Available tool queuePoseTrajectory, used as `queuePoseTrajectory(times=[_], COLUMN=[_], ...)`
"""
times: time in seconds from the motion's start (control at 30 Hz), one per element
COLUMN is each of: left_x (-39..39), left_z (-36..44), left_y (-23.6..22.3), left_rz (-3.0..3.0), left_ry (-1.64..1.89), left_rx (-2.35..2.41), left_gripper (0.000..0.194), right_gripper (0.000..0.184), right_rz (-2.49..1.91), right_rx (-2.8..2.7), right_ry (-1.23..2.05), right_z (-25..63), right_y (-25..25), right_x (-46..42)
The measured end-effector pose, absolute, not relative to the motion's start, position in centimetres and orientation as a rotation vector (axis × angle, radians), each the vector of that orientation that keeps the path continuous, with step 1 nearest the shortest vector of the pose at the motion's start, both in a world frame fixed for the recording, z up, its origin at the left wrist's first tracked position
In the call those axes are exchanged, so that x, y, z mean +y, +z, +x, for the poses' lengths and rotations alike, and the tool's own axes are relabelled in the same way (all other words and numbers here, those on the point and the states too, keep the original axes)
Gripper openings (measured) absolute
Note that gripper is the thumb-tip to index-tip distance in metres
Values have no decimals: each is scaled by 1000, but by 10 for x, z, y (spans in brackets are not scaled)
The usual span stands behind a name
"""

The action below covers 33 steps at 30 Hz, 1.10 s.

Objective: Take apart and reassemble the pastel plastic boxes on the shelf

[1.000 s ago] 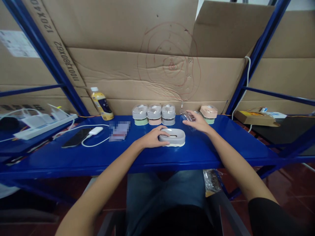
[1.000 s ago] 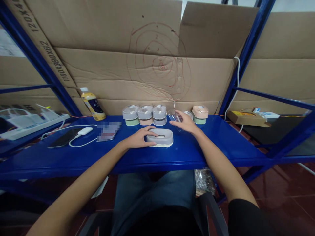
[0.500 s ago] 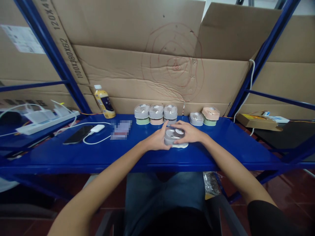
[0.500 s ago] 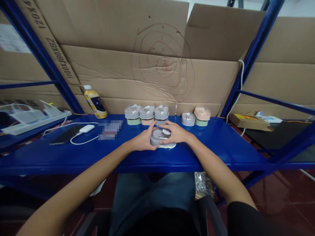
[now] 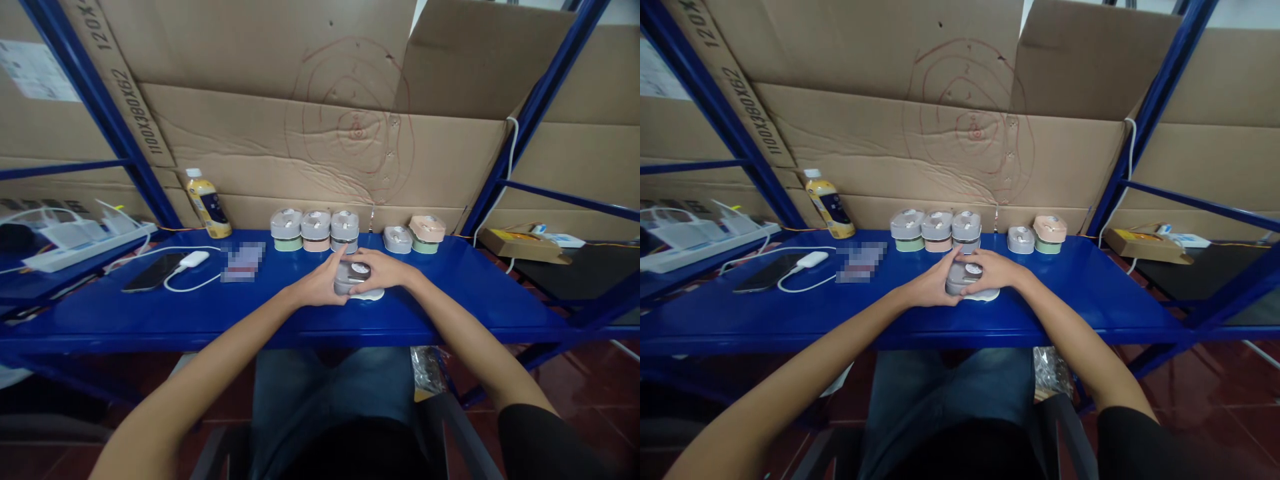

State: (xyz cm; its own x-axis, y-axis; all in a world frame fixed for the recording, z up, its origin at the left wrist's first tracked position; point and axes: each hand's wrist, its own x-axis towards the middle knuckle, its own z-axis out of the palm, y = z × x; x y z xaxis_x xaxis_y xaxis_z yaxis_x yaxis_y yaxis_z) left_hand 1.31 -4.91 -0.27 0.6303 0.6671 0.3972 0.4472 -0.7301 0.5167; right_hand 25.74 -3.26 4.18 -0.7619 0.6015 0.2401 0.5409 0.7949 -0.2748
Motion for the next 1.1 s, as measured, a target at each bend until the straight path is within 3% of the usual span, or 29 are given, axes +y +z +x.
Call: queuePoseTrajectory(times=[0.33,0.5,0.77,1.1], left_x=[-34,-18,-22,-24], left_z=[5,-4,0,-1], left_y=[-8,-18,-13,-8], left_rz=[2480,2450,2443,2444], left_ry=[835,965,970,900], left_rx=[889,1047,1126,1169], left_gripper=[120,87,70,60], right_gripper=[107,119,81,74], right_rz=[-1090,-1177,-1421,-1718], right_rx=[-2671,-2710,-2587,-2388], right_ry=[225,194,-563,-836], right_z=[262,296,309,273], right_y=[43,48,42,40], right_x=[-44,-46,-47,33])
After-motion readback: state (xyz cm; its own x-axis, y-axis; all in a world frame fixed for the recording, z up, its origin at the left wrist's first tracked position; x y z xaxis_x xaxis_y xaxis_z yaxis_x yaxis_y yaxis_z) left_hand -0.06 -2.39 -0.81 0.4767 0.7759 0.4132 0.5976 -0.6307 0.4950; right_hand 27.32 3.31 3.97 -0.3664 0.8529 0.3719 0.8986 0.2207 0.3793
